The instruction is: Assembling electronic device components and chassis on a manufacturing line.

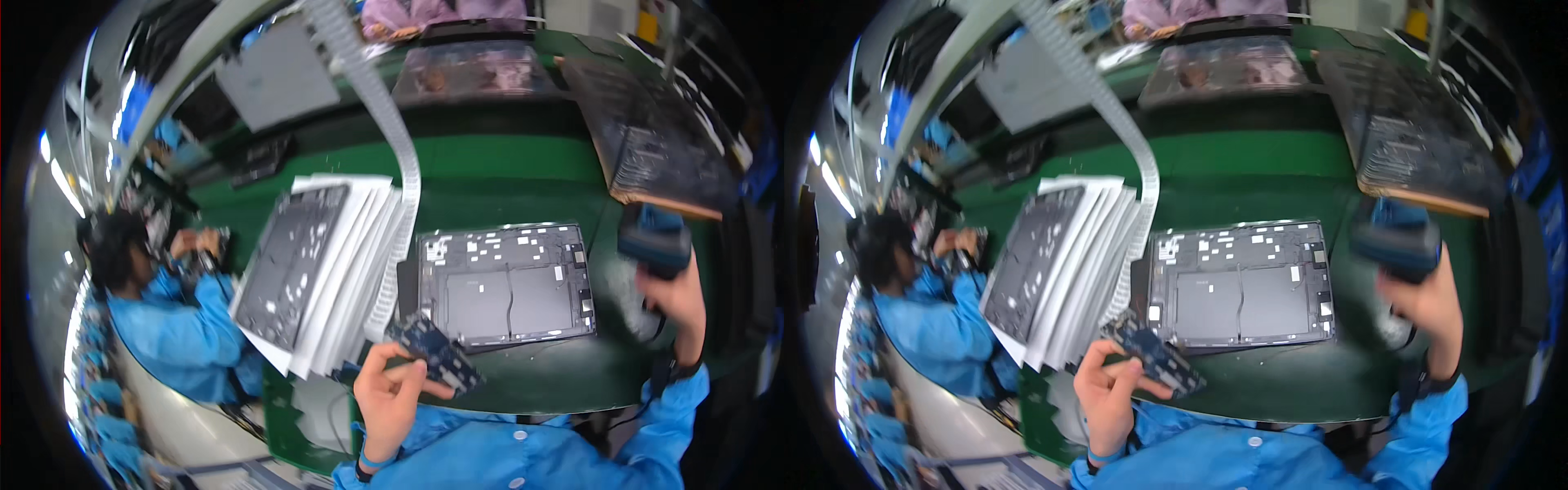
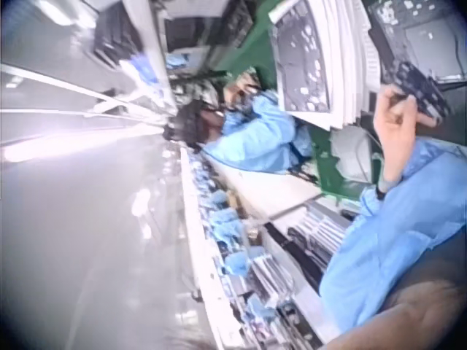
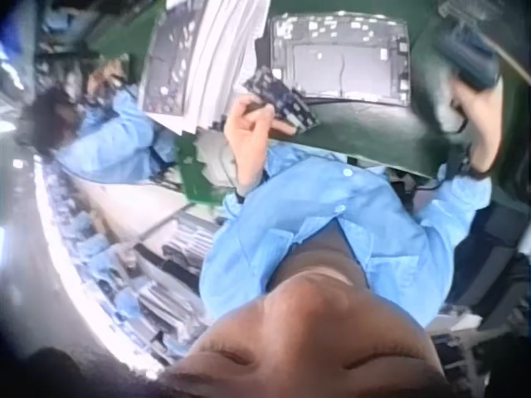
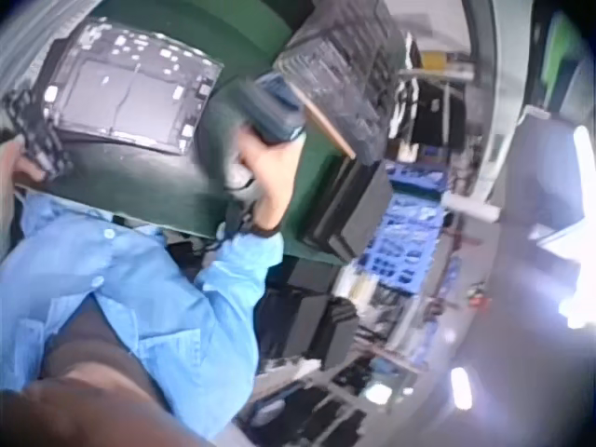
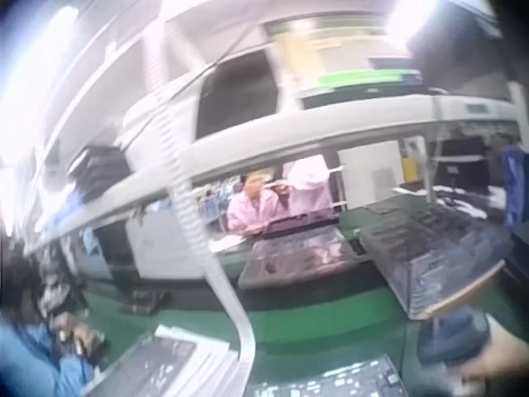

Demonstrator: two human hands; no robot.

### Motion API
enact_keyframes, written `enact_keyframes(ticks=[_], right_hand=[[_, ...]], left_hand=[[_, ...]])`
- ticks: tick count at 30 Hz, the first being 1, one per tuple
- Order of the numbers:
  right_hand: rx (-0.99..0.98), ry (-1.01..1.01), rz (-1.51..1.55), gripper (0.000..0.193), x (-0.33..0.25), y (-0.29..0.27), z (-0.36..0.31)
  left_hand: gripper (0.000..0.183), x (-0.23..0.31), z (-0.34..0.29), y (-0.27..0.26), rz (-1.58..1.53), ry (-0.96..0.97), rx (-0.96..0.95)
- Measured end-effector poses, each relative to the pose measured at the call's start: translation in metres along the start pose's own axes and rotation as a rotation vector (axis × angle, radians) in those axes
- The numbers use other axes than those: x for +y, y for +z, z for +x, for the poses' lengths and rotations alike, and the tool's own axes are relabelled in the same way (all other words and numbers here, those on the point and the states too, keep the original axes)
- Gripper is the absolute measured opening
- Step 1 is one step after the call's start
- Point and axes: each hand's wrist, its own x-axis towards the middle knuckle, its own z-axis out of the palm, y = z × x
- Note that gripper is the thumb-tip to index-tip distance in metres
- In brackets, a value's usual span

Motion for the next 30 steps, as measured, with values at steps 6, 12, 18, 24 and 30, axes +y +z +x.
enact_keyframes(ticks=[6,12,18,24,30], right_hand=[[-0.714,-0.159,-0.405,0.058,-0.052,0.071,-0.044],[-0.721,-0.234,-0.458,0.046,-0.065,0.091,-0.044],[-0.711,-0.177,-0.540,0.052,-0.057,0.082,-0.062],[-0.295,0.046,-0.612,0.038,-0.069,0.000,-0.051],[0.178,0.372,-0.556,0.025,-0.021,-0.052,-0.042]], left_hand=[[0.020,-0.021,0.030,0.010,-0.090,-0.003,-0.008],[0.017,-0.022,0.050,0.019,-0.164,0.006,0.010],[0.035,-0.056,0.024,0.002,0.033,0.109,0.193],[0.023,-0.008,-0.010,-0.076,0.085,0.081,0.148],[0.021,-0.018,-0.035,-0.187,0.007,-0.225,-0.107]])
